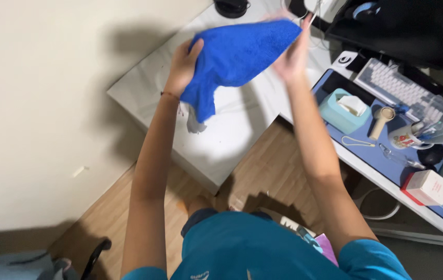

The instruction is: The person wipes a white desk surface with a blue cloth, moving items like a tissue box and a mug to clean underneath. They repeatedly wipe different sections of the desk and briefly handle a green plastic bag before returning to wipe the desk again.

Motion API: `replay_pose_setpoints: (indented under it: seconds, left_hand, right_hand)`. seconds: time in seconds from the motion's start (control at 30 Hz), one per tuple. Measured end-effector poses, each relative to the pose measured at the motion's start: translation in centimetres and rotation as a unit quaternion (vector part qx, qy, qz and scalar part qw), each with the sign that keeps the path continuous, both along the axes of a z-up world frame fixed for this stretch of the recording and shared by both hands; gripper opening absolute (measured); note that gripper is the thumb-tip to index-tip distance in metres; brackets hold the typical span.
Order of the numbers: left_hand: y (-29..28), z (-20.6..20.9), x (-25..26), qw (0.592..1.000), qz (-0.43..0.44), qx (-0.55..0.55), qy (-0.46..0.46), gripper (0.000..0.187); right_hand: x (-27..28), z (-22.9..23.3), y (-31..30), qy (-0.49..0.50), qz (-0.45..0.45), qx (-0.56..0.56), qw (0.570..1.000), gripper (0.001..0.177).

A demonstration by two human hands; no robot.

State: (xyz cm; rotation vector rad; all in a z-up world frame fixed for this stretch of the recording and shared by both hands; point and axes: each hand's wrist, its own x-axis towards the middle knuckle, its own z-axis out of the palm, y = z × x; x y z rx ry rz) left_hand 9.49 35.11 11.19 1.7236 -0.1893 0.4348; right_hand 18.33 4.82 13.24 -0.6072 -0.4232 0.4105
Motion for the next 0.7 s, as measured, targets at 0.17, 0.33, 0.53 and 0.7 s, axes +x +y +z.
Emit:
replay_pose_setpoints:
  seconds: [0.17, 0.33, 0.53, 0.7]
  left_hand:
    - [0.6, 0.2, -0.8, 0.972, -0.058, -0.216, 0.07, 0.032]
    - [3.4, 2.8, -4.5, 0.943, -0.151, -0.291, 0.057, 0.024]
    - [5.4, 3.2, -6.0, 0.966, -0.149, -0.212, -0.011, 0.044]
    - [8.8, 1.2, -5.2, 0.999, -0.006, 0.041, -0.02, 0.029]
  right_hand:
    - [-6.2, -10.8, 5.8, 0.021, 0.236, -0.004, 0.972, 0.105]
    - [-7.9, -4.8, 7.1, 0.106, 0.14, -0.028, 0.984, 0.104]
    - [-8.5, -3.2, 9.9, -0.014, 0.057, -0.185, 0.981, 0.071]
    - [-6.7, -1.6, 8.6, -0.07, -0.071, -0.248, 0.964, 0.068]
